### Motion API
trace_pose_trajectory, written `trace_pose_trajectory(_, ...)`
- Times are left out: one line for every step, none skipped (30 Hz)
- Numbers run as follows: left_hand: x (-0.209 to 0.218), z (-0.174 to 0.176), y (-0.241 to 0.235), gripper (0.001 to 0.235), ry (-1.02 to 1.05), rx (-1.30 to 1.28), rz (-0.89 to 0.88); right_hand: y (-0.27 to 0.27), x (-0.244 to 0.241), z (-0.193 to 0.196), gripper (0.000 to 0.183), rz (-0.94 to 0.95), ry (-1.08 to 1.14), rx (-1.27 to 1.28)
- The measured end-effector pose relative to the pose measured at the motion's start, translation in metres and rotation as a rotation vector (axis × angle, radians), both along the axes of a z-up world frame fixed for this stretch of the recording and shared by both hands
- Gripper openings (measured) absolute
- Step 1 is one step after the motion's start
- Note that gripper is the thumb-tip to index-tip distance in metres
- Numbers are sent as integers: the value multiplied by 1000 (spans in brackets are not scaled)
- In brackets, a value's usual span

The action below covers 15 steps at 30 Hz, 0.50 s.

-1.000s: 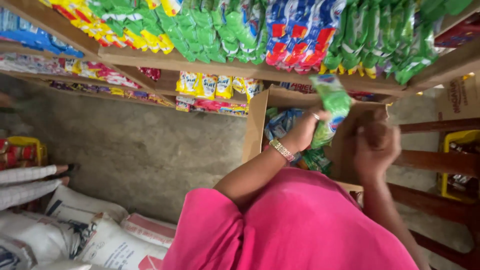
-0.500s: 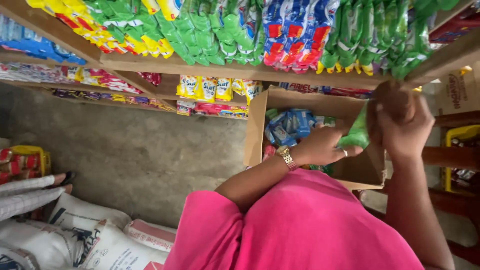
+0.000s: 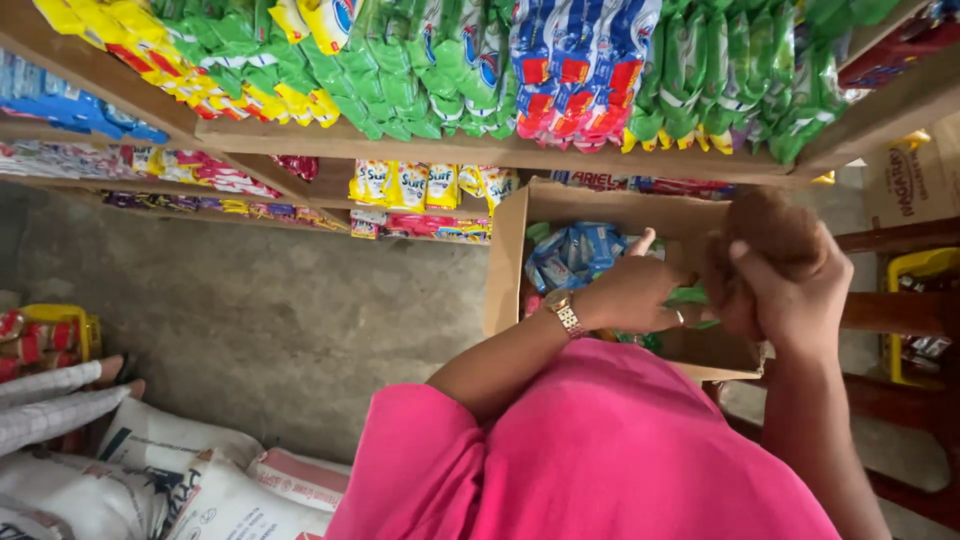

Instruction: Sorting and packing detergent sachets into a cardboard box in a grocery store.

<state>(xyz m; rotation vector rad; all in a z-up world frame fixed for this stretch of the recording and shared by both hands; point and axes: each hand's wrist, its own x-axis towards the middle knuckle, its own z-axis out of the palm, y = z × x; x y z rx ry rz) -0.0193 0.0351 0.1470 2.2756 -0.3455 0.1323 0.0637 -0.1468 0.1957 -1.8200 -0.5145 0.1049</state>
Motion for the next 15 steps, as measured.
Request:
trace_pose_trajectory(3, -6, 0, 49, -13, 47, -34, 0, -8, 3, 31, 7, -16, -41)
trace_pose_trajectory(6, -12, -1, 47, -26, 93, -68, 0, -15, 7, 28, 14, -32, -83)
trace_pose_trajectory(2, 4, 3, 47, -23, 95, -83, 0, -8, 4, 28, 0, -27, -80)
trace_pose_trajectory(-3, 19, 6, 52, -38, 39, -83, -1, -2, 2, 34, 7, -7, -42)
trace_pose_trajectory(-6, 35, 10, 59, -59, -18, -79, -1, 7, 1, 41, 17, 6, -5)
trace_pose_trajectory(-7, 31, 9, 59, -60, -17, -90, -14, 12, -17, 41, 6, 5, -3)
trace_pose_trajectory(-6, 28, 11, 63, -53, -20, -48, -24, 23, -33, 36, -26, 254, 53)
trace_pose_trajectory(-5, 26, 14, 72, -46, -24, -5, -33, 33, -50, 34, -60, 504, 110)
trace_pose_trajectory(-3, 29, 18, 72, -53, -20, 8, -28, 30, -46, 34, -45, 498, 110)
trace_pose_trajectory(0, 32, 22, 78, 20, 32, -23, -24, 26, -44, 53, 163, 656, 282)
trace_pose_trajectory(-4, 32, 22, 85, 108, 73, -62, -24, 15, -43, 73, 360, 831, 446)
trace_pose_trajectory(-2, 35, 25, 85, 117, 67, -55, -30, 17, -61, 73, 363, 842, 439)
trace_pose_trajectory(0, 38, 28, 77, 157, 66, -82, -37, 18, -79, 78, 341, 904, 404)
trace_pose_trajectory(3, 41, 30, 69, 198, 66, -110, -45, 19, -97, 83, 320, 966, 368)
trace_pose_trajectory(5, 37, 33, 69, 192, 72, -112, -48, 22, -110, 83, 321, 959, 373)
